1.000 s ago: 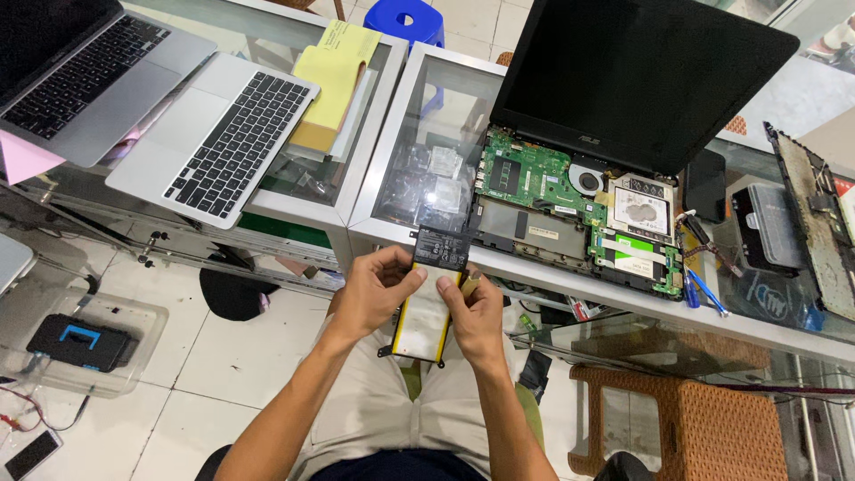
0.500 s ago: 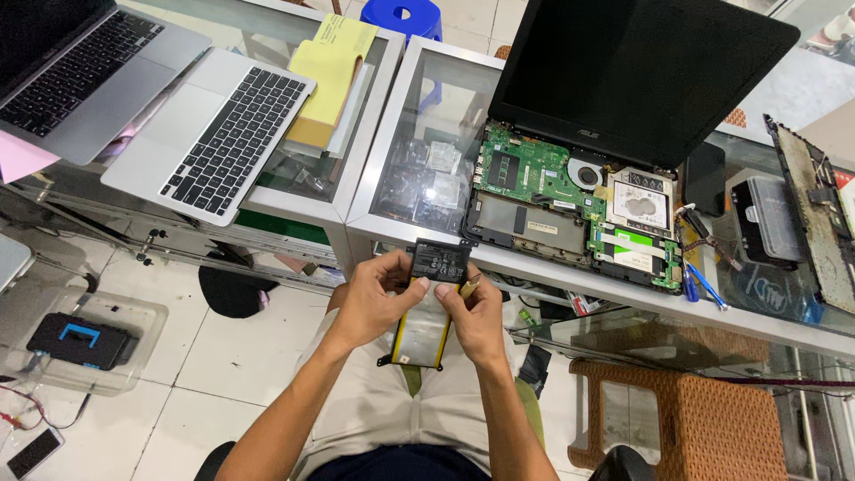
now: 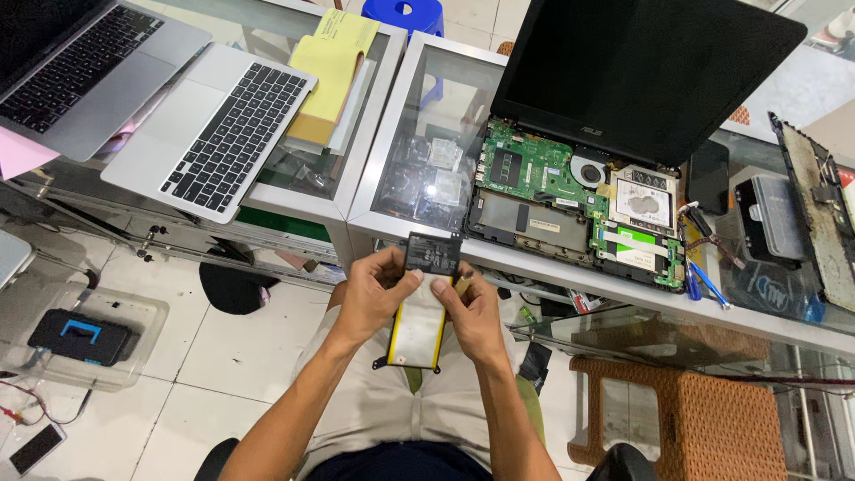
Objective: The person removes a laptop battery from the chassis using a plastic pry tool, then places a new battery into the laptop and secures it with a screwdriver.
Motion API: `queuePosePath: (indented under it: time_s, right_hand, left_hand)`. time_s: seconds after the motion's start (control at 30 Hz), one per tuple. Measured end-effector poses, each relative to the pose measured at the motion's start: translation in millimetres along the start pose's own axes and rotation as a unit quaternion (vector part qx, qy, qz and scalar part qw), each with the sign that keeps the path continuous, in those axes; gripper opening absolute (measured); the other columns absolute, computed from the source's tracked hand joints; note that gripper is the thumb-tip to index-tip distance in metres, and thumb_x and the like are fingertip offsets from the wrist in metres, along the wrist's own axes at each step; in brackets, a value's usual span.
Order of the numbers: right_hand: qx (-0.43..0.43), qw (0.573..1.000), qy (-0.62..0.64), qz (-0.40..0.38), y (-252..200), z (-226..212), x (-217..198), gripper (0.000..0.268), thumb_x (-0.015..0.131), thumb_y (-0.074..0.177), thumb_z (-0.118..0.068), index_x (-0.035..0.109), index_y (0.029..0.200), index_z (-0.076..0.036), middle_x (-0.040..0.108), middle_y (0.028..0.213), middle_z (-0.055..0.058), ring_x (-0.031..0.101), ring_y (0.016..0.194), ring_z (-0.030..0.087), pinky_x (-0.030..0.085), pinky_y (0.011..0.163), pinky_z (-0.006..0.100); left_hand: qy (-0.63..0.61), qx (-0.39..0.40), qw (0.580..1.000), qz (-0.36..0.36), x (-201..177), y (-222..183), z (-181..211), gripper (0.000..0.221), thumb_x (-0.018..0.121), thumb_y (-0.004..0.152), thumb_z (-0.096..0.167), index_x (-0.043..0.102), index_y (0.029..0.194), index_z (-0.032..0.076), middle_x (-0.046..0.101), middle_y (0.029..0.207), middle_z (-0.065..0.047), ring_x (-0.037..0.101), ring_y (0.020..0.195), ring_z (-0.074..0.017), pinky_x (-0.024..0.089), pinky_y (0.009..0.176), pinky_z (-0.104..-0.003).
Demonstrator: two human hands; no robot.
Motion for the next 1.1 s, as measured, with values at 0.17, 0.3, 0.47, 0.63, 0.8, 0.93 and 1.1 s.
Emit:
queuePosePath:
  time_s: [0.17, 0.3, 0.47, 0.63, 0.8, 0.93, 1.1]
  right_hand:
    - [-0.001, 1.000, -0.023, -0.017, -1.7, -8.2, -1.2, 0.014, 0.071, 0.086, -0.009, 0.068, 0.098, -0.001, 0.065, 0.071, 0.005, 0.058, 0.061, 0.010, 0.050, 0.052, 0.024]
    - [-0.008, 0.999, -0.036, 0.004, 0.8, -1.6, -16.5, 0.009, 0.068, 0.088, -0.009, 0.067, 0.093, -0.002, 0.063, 0.070, 0.005, 0.057, 0.062, 0.011, 0.050, 0.055, 0.026]
    - [-0.029, 0.999, -0.028, -0.002, -0.4, -28.7, -2.4, 0.009, 0.066, 0.089, -0.009, 0.067, 0.093, -0.002, 0.066, 0.072, 0.007, 0.057, 0.064, 0.012, 0.050, 0.058, 0.028]
    - [-0.047, 0.999, -0.018, -0.012, 0.4, -42.9, 7.8, 0.011, 0.066, 0.088, -0.010, 0.067, 0.095, -0.002, 0.066, 0.075, 0.006, 0.057, 0.066, 0.013, 0.051, 0.061, 0.029]
    - [-0.063, 0.996, -0.047, -0.031, 5.9, -20.0, -6.1, 0.013, 0.068, 0.091, -0.014, 0.068, 0.098, -0.002, 0.061, 0.066, 0.004, 0.051, 0.060, 0.009, 0.047, 0.056, 0.025]
    - [-0.110, 0.992, -0.065, -0.024, -1.6, -57.0, 5.3, 0.011, 0.066, 0.094, -0.012, 0.066, 0.092, -0.001, 0.054, 0.061, 0.007, 0.044, 0.057, 0.010, 0.041, 0.053, 0.026]
    - [-0.206, 0.976, -0.065, -0.031, -13.7, -47.7, -1.2, 0.015, 0.063, 0.094, -0.008, 0.068, 0.107, -0.004, 0.066, 0.077, 0.010, 0.050, 0.063, 0.011, 0.046, 0.057, 0.032]
  left_hand:
    - [-0.014, -0.021, 1.000, 0.010, 1.6, -5.5, 7.6, 0.013, 0.074, 0.085, 0.011, 0.066, 0.080, 0.003, 0.064, 0.066, -0.002, 0.054, 0.067, -0.0058, 0.048, 0.058, -0.020]
    - [-0.007, -0.049, 0.998, -0.044, 16.8, -9.9, 34.8, 0.018, 0.075, 0.085, 0.016, 0.072, 0.093, 0.000, 0.073, 0.080, -0.007, 0.063, 0.075, -0.0097, 0.056, 0.068, -0.026]
    - [0.008, -0.052, 0.998, -0.042, 13.4, -11.3, 18.6, 0.012, 0.073, 0.086, 0.011, 0.070, 0.088, 0.000, 0.072, 0.076, -0.007, 0.060, 0.075, -0.0098, 0.055, 0.066, -0.026]
    - [-0.002, -0.032, 0.999, -0.022, 6.9, -9.9, 13.1, 0.009, 0.074, 0.084, 0.008, 0.068, 0.085, 0.000, 0.068, 0.069, -0.004, 0.059, 0.070, -0.0079, 0.053, 0.062, -0.023]
    - [0.027, -0.018, 0.998, -0.055, -0.5, -6.6, 19.6, 0.010, 0.073, 0.084, 0.009, 0.068, 0.089, 0.003, 0.067, 0.074, -0.004, 0.060, 0.076, -0.0101, 0.055, 0.071, -0.030]
    - [0.094, 0.019, 0.993, -0.073, 8.9, -6.0, 57.3, 0.015, 0.074, 0.084, 0.019, 0.073, 0.094, 0.007, 0.074, 0.080, -0.009, 0.067, 0.082, -0.0136, 0.056, 0.075, -0.033]
    - [0.067, 0.161, 0.982, -0.066, 11.0, -11.8, 90.6, 0.009, 0.077, 0.082, 0.007, 0.071, 0.089, 0.005, 0.071, 0.076, -0.012, 0.067, 0.081, -0.0170, 0.054, 0.072, -0.036]
Point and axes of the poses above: each hand's wrist, its own y-axis towards the middle knuckle, its own x-axis out of the palm, z = x × y, the point moved 9 cm from there along y, towards the middle knuckle
